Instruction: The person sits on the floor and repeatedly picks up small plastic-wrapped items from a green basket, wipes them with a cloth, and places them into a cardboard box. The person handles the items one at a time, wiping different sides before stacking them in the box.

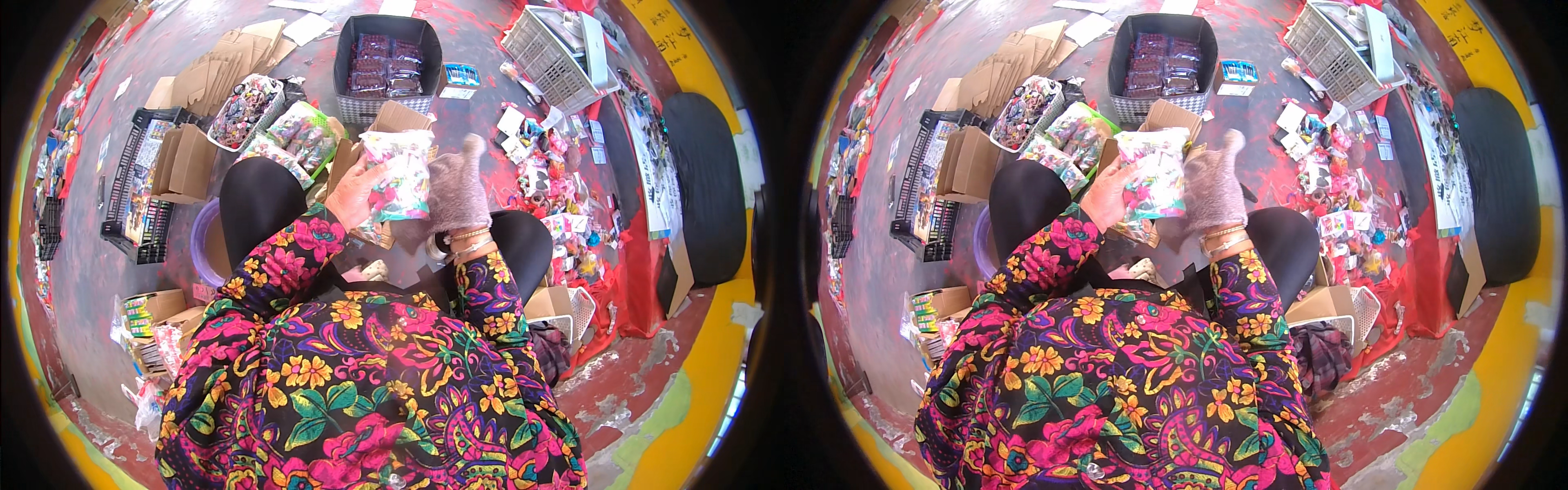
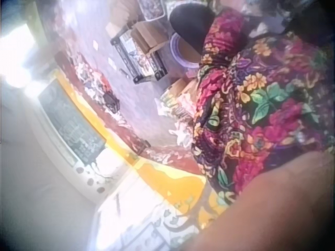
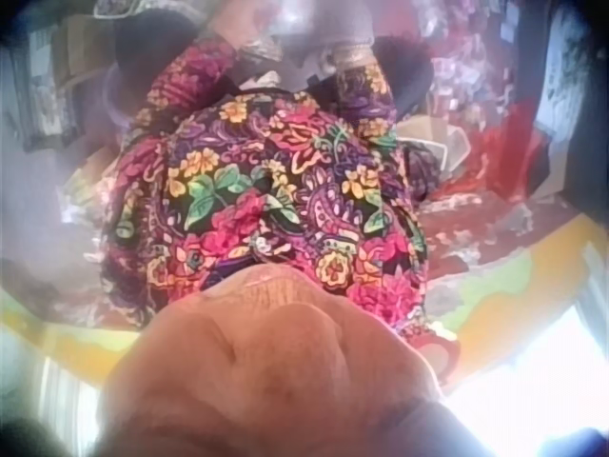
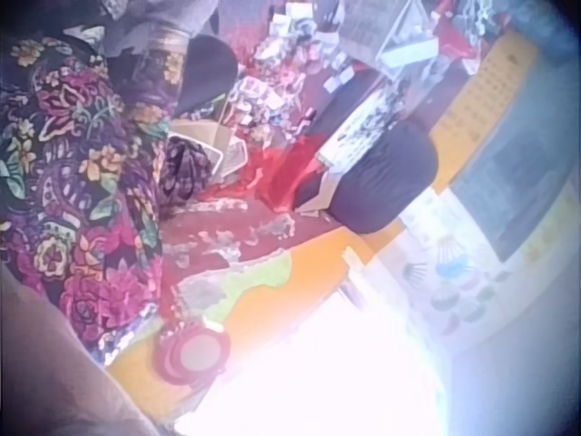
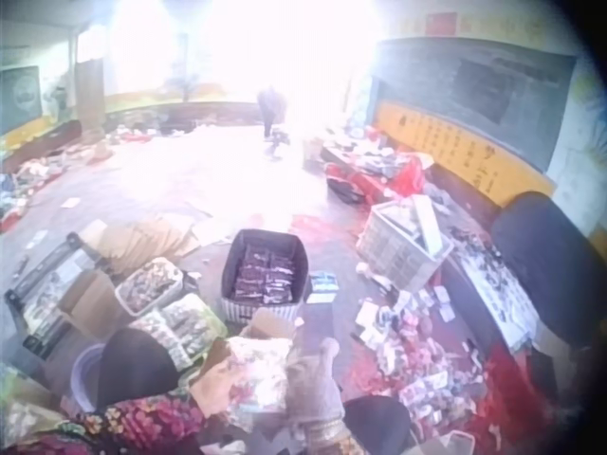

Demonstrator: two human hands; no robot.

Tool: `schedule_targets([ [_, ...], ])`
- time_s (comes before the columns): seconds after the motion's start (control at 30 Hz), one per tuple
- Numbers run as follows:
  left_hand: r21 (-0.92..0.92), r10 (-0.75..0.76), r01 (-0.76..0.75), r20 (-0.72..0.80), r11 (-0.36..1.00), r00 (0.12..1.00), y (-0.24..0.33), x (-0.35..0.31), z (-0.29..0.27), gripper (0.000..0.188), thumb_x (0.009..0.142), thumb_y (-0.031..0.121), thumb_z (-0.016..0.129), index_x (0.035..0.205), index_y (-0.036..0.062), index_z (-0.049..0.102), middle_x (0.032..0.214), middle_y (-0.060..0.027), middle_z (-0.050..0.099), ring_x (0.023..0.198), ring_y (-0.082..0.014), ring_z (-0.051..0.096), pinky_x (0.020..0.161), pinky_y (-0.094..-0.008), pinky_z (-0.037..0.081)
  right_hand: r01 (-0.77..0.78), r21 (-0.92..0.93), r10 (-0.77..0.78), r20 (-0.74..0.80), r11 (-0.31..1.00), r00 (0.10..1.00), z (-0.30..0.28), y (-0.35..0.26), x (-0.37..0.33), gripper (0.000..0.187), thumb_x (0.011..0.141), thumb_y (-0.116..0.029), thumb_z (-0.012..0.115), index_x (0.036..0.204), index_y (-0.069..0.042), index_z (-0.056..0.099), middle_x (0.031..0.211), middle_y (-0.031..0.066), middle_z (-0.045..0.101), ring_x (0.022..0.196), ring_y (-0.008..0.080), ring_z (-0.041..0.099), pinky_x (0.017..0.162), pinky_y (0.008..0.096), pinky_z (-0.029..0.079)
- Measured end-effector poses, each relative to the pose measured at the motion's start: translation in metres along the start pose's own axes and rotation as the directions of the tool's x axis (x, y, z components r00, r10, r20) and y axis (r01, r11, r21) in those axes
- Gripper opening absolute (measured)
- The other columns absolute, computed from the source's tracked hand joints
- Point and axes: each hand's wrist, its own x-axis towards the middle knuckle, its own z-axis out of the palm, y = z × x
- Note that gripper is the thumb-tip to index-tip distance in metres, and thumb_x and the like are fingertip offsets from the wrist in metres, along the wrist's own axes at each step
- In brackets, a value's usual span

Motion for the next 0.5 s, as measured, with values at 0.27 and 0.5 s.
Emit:
schedule_targets([
  [0.27, 0.376, -0.15, 0.053, 0.233, 0.925, 0.961, -0.014, -0.006, -0.002, 0.051, 0.089, 0.009, 0.055, 0.134, 0.0039, 0.032, 0.126, -0.0076, 0.047, 0.115, -0.0176, 0.048, 0.096, -0.0341, 0.04, -0.014, 0.098, 0.025, -0.108, 0.995, 0.994, 0.01, -0.001, -0.002, 0.046, 0.087, -0.044, 0.051, 0.096, 0.0, 0.058, 0.076, 0.0103, 0.065, 0.062, 0.0183, 0.063, 0.058, 0.0315, 0.05],
  [0.5, 0.362, -0.123, 0.025, 0.248, 0.932, 0.961, -0.019, -0.002, 0.004, 0.049, 0.088, 0.012, 0.057, 0.131, 0.0038, 0.035, 0.122, -0.0053, 0.049, 0.111, -0.0145, 0.05, 0.092, -0.0298, 0.042, -0.294, 0.387, 0.41, -0.262, 0.874, 0.873, 0.01, -0.008, -0.002, 0.048, 0.089, -0.041, 0.048, 0.094, 0.005, 0.06, 0.08, 0.0095, 0.064, 0.064, 0.0151, 0.063, 0.056, 0.0288, 0.05],
])
